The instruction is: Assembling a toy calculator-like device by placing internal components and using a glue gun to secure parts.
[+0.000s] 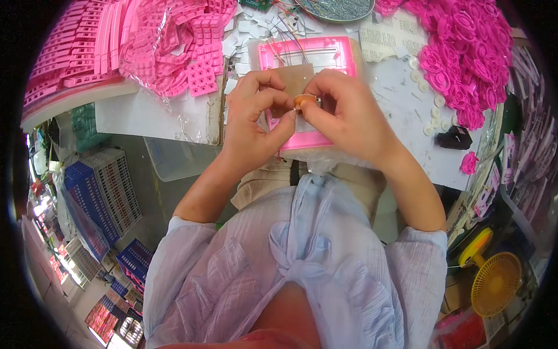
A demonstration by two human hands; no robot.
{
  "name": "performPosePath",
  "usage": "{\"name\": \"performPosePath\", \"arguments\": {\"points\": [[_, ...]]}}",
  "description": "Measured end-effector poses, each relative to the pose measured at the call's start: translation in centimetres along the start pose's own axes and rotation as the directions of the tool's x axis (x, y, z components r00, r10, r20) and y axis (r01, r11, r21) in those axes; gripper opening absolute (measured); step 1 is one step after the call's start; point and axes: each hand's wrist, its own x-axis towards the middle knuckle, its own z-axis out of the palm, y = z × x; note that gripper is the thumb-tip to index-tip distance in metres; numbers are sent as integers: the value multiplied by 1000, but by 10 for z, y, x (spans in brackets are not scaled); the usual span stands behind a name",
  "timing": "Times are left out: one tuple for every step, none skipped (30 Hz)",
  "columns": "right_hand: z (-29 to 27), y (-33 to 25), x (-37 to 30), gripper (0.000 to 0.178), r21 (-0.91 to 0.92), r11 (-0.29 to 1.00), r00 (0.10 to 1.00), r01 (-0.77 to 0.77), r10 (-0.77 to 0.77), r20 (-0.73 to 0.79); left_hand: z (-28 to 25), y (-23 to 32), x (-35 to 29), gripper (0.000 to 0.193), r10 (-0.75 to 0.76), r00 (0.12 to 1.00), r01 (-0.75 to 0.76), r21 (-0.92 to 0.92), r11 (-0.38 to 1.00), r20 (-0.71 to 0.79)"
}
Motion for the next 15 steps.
{"name": "performPosePath", "arguments": {"points": [[-1,-1,0,11,-35,999,1000,-14,15,7,0,0,0,13,2,1000,-2,-3,1000,0],[-2,-2,0,11,-68,997,999,-28,29,16,0,0,1,13,2,1000,-2,-3,1000,0],[-4,-4,0,11,-102,994,999,-41,44,24,1,0,1,13,2,1000,-2,-3,1000,-1],[-1,-9,0,12,-179,984,997,5,-18,-75,0,0,1,13,-5,1000,5,-12,1000,0],[6,-17,-1,13,-258,965,982,45,-91,-167,-1,-1,2,12,-12,1000,12,-18,1000,-1],[11,-22,-3,15,-338,938,953,76,-168,-252,-1,-2,2,12,-19,1000,19,-23,1000,-2],[12,-21,-10,17,-396,902,929,171,-281,-239,-1,-2,2,11,-45,999,45,-83,996,-4],[13,-18,-19,19,-456,851,895,259,-389,-218,0,-1,1,11,-71,997,69,-147,987,-7],[15,-15,-24,22,-513,788,850,341,-491,-190,1,1,1,11,-96,995,93,-211,973,-7],[18,-11,-26,23,-469,828,877,309,-439,-197,1,4,1,10,-121,993,117,-243,963,0],[22,-6,-27,25,-422,864,900,275,-386,-204,2,7,1,10,-143,990,139,-271,953,8],[24,-3,-28,27,-375,896,920,239,-333,-207,3,10,0,10,-164,986,162,-298,941,17],[22,-1,-31,26,-235,961,957,145,-197,-212,4,10,0,9,-145,989,141,-276,951,7],[22,-1,-32,25,-138,981,959,133,-162,-230,5,10,-2,9,-127,992,123,-254,959,0],[22,-2,-32,24,-40,992,961,121,-127,-245,6,11,-3,9,-109,994,105,-231,967,-6]]}}
